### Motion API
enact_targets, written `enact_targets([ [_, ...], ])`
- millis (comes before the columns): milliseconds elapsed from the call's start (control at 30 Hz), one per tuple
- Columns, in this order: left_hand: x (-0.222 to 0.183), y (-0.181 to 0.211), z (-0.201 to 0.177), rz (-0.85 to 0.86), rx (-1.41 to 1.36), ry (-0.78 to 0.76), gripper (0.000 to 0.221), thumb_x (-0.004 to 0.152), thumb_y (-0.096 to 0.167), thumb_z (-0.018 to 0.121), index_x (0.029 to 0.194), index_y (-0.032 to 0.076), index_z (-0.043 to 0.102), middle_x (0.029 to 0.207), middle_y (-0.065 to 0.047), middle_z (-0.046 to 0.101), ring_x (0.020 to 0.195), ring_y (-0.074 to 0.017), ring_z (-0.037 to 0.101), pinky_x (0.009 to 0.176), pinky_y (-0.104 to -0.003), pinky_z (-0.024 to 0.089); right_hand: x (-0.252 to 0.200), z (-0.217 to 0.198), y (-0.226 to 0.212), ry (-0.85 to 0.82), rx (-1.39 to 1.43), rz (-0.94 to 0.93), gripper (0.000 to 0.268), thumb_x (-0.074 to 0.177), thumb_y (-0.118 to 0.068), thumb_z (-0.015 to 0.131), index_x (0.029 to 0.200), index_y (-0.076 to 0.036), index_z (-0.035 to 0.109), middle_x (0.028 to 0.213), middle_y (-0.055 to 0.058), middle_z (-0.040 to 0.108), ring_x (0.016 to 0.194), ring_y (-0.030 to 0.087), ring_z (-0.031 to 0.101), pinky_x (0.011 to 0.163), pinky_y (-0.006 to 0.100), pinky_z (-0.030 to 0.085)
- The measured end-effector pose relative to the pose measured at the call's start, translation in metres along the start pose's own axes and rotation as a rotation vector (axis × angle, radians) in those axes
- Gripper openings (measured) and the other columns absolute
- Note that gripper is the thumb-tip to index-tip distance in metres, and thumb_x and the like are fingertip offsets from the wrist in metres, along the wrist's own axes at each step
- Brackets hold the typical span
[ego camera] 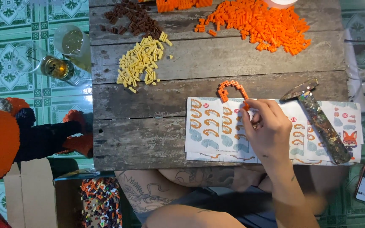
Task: Assembling a small figure using tiny orange, yellow, and brown plastic building blocks while following a printed instruction manual.
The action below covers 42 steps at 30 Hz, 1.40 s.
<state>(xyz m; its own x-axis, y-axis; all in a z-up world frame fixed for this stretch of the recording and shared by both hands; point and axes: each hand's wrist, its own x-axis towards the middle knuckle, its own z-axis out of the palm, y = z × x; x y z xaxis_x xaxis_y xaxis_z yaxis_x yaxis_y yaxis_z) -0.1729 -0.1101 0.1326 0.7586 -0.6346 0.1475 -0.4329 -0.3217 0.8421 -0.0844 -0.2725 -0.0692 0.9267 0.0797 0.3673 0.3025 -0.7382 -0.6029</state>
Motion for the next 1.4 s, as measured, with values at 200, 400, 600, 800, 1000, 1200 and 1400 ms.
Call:
enact_targets([
  [200, -0.013, -0.075, -0.015, 0.028, -0.077, 0.070, 0.016, 0.086, -0.002, 0.079, 0.101, -0.006, 0.075, 0.098, -0.031, 0.079, 0.084, -0.0568, 0.075, 0.060, -0.061, 0.062, 0.001, -0.003, 0.002, 0.024, 0.067, 0.016, 0.019, 0.096, 0.013, 0.090, 0.113, 0.010, 0.084, 0.098, 0.020, 0.077, 0.057, 0.016, 0.063, 0.046, 0.024, 0.049],
  [400, -0.035, -0.159, -0.086, -0.126, 0.142, 0.206, 0.020, 0.092, -0.003, 0.078, 0.111, 0.000, 0.079, 0.104, -0.020, 0.083, 0.070, -0.0323, 0.068, 0.050, -0.039, 0.056, -0.002, -0.004, 0.007, 0.030, 0.137, 0.010, 0.013, 0.102, 0.006, 0.087, 0.114, 0.007, 0.082, 0.106, 0.020, 0.079, 0.060, 0.015, 0.062, 0.053, 0.026, 0.049],
  [600, -0.025, -0.255, -0.138, -0.539, 0.724, 0.235, 0.020, 0.112, 0.012, 0.071, 0.123, 0.016, 0.087, 0.122, -0.008, 0.080, 0.098, -0.0370, 0.080, 0.077, -0.048, 0.066, 0.001, -0.003, 0.003, 0.050, 0.193, 0.111, 0.018, 0.096, 0.016, 0.088, 0.113, 0.011, 0.084, 0.099, 0.024, 0.078, 0.050, 0.017, 0.061, 0.042, 0.024, 0.045],
  [800, -0.001, -0.306, -0.136, -0.421, 0.848, 0.236, 0.009, 0.106, 0.017, 0.082, 0.109, 0.014, 0.091, 0.109, -0.007, 0.076, 0.082, -0.0360, 0.079, 0.063, -0.051, 0.066, 0.003, -0.003, 0.002, 0.057, 0.213, 0.111, 0.016, 0.097, 0.016, 0.087, 0.112, 0.011, 0.085, 0.099, 0.023, 0.079, 0.048, 0.014, 0.059, 0.041, 0.023, 0.042],
  [1000, 0.010, -0.304, -0.124, -0.411, 0.840, 0.253, 0.009, 0.104, 0.018, 0.084, 0.103, 0.013, 0.091, 0.101, -0.007, 0.075, 0.078, -0.0326, 0.079, 0.063, -0.048, 0.066, 0.004, -0.004, 0.001, 0.056, 0.227, 0.122, 0.016, 0.097, 0.015, 0.087, 0.112, 0.012, 0.084, 0.098, 0.024, 0.079, 0.046, 0.013, 0.058, 0.041, 0.021, 0.041],
  [1200, 0.017, -0.286, -0.127, -0.336, 0.533, 0.228, 0.014, 0.107, 0.007, 0.078, 0.112, 0.004, 0.090, 0.110, -0.020, 0.080, 0.098, -0.0459, 0.080, 0.078, -0.056, 0.067, 0.004, -0.004, 0.000, 0.054, 0.216, 0.114, 0.016, 0.096, 0.015, 0.087, 0.111, 0.011, 0.084, 0.097, 0.023, 0.079, 0.046, 0.013, 0.058, 0.040, 0.021, 0.040],
  [1400, 0.023, -0.314, -0.148, -0.348, 0.729, 0.335, 0.017, 0.112, 0.011, 0.074, 0.120, 0.010, 0.089, 0.116, -0.013, 0.076, 0.091, -0.0367, 0.075, 0.067, -0.046, 0.062, 0.000, -0.003, 0.002, 0.041, 0.143, 0.065, 0.012, 0.100, 0.008, 0.088, 0.112, 0.005, 0.085, 0.104, 0.020, 0.079, 0.055, 0.012, 0.056, 0.052, 0.023, 0.045],
])
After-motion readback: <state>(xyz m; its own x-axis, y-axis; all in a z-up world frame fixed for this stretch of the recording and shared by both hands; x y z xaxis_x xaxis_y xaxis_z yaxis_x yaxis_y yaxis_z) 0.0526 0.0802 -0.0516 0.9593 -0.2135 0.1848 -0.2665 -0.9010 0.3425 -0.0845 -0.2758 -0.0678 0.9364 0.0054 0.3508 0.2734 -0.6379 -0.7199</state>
